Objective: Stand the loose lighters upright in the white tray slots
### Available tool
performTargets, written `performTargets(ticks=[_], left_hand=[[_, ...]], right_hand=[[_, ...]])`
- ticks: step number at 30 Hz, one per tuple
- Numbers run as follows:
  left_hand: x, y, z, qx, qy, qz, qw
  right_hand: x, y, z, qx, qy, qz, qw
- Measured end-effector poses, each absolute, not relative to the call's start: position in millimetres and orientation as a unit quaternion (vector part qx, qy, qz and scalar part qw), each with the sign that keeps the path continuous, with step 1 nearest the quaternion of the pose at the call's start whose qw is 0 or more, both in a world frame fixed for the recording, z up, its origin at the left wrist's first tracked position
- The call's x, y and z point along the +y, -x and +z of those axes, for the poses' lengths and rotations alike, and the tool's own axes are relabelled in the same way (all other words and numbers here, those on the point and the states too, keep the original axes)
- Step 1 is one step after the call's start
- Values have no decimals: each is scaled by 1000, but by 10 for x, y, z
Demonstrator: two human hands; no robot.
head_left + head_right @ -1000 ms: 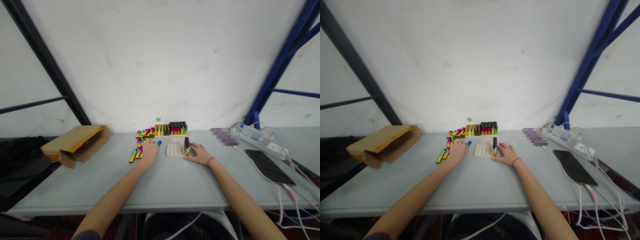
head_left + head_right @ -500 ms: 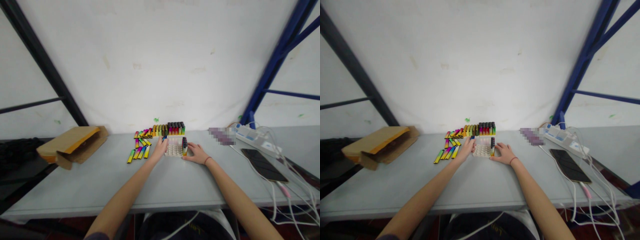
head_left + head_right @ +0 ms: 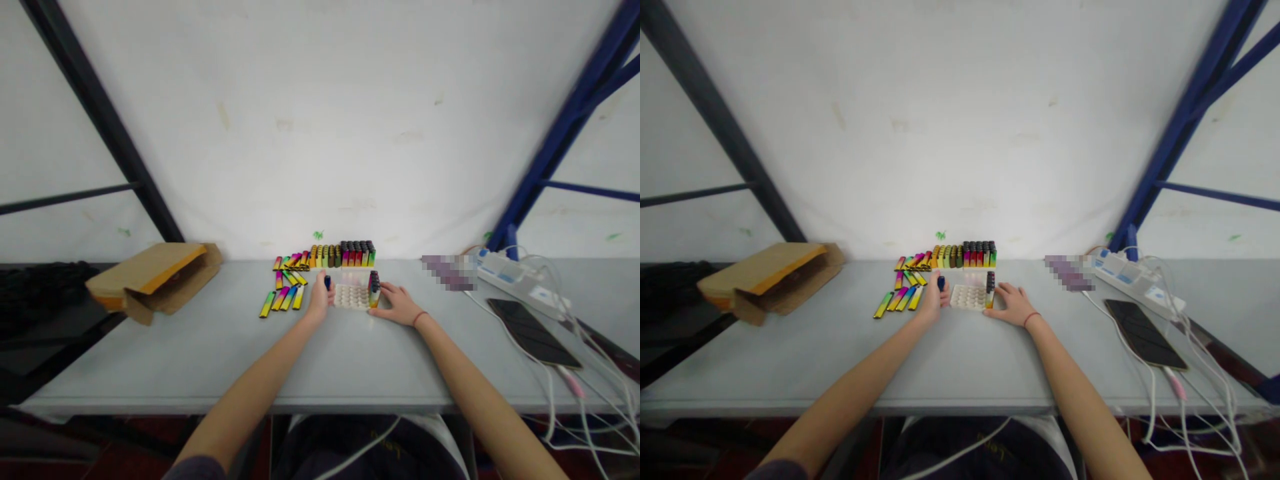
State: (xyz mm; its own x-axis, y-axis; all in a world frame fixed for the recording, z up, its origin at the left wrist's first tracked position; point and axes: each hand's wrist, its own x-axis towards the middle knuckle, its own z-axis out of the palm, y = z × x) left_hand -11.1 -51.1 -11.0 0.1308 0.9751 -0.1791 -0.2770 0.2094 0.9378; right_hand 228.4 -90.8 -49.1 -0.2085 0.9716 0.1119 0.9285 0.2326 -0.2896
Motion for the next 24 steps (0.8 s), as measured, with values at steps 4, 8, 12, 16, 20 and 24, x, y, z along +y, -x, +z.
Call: performTargets(ticks=[4, 8, 12, 16, 20, 24], left_hand=[[-503, 99, -125, 463, -373, 512, 619], [-496, 99, -136, 469, -352, 534, 609], [-508, 104, -143, 457, -350, 546, 609], [-509, 119, -144, 459, -363, 536, 608], [-485, 134, -147, 467, -379, 518, 608], [-478, 135, -146, 473, -392, 509, 603]], right_hand=[[-906, -2288, -495, -774, 615, 77, 131], [-907, -2288, -497, -774, 616, 71, 131], [-906, -2289, -495, -772, 617, 72, 134], [-905, -2293, -492, -774, 613, 78, 137], [-906, -2295, -488, -775, 611, 85, 138], [-912, -2288, -475, -771, 616, 87, 135]])
